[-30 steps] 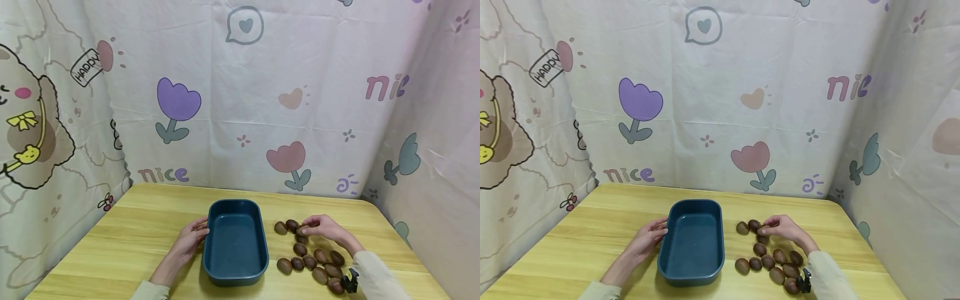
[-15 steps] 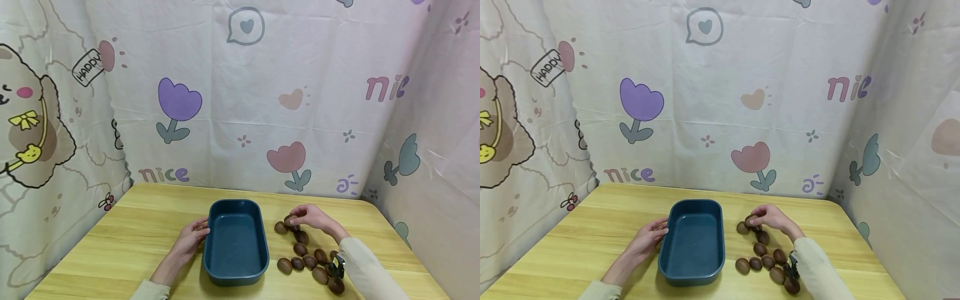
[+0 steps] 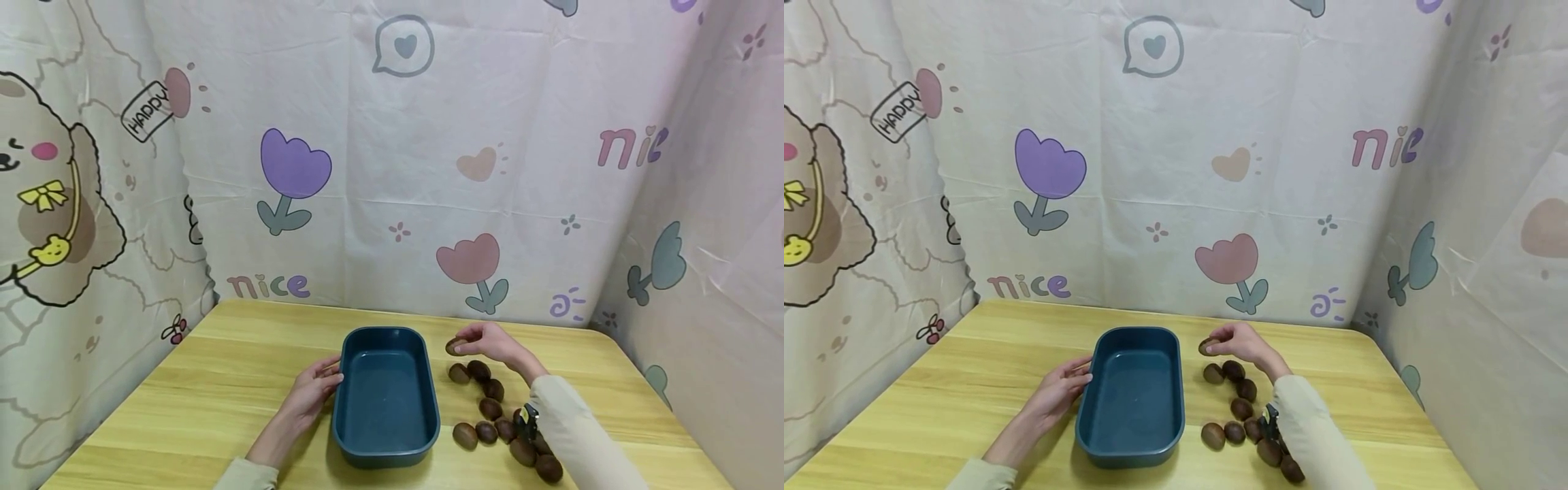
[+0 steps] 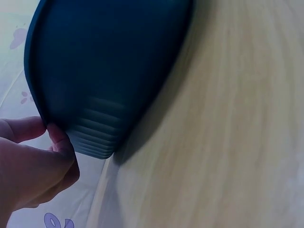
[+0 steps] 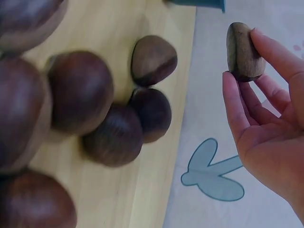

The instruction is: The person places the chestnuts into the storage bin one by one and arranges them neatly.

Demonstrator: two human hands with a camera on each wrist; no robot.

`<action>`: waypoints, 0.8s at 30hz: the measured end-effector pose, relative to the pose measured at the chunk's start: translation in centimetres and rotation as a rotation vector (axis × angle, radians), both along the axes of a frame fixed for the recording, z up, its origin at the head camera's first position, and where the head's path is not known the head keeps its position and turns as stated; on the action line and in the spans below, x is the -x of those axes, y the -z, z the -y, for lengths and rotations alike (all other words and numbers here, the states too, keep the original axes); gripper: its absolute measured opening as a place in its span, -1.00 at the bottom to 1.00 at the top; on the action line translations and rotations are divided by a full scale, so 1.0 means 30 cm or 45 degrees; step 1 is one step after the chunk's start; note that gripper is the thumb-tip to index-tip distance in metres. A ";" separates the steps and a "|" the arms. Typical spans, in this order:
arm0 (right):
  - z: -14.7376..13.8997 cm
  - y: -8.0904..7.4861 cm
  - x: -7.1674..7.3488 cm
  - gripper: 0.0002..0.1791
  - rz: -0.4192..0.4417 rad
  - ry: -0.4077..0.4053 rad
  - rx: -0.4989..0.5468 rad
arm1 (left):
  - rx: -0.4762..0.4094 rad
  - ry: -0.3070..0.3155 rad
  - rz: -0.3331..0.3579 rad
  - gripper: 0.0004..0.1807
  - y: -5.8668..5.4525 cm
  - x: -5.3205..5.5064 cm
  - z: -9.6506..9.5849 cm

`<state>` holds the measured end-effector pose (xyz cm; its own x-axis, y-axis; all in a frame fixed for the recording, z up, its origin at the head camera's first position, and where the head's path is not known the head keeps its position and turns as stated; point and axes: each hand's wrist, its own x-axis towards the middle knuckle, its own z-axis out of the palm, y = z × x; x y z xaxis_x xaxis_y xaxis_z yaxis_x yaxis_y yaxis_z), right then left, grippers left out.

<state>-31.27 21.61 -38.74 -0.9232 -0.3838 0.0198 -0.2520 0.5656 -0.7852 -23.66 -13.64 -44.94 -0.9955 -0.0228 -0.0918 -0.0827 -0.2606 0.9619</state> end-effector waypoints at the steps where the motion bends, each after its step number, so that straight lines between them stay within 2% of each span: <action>1: 0.008 -0.001 0.004 -0.63 0.002 -0.007 0.009 | 0.001 -0.001 -0.001 -0.54 0.000 -0.001 0.000; 5: 0.043 -0.012 0.020 -0.68 0.001 -0.012 0.038 | 0.002 -0.002 0.000 -0.54 -0.002 -0.005 0.001; 11: 0.097 -0.034 0.041 -0.67 -0.013 0.044 0.045 | -0.001 -0.006 0.003 -0.54 -0.001 -0.005 0.000; 15: 0.136 -0.049 0.054 -0.64 -0.022 0.019 0.015 | -0.002 -0.013 0.002 -0.54 -0.001 -0.003 -0.001; 24: 0.239 -0.100 0.074 -0.82 -0.022 -0.009 0.020 | 0.006 -0.003 -0.001 -0.55 -0.003 -0.004 0.000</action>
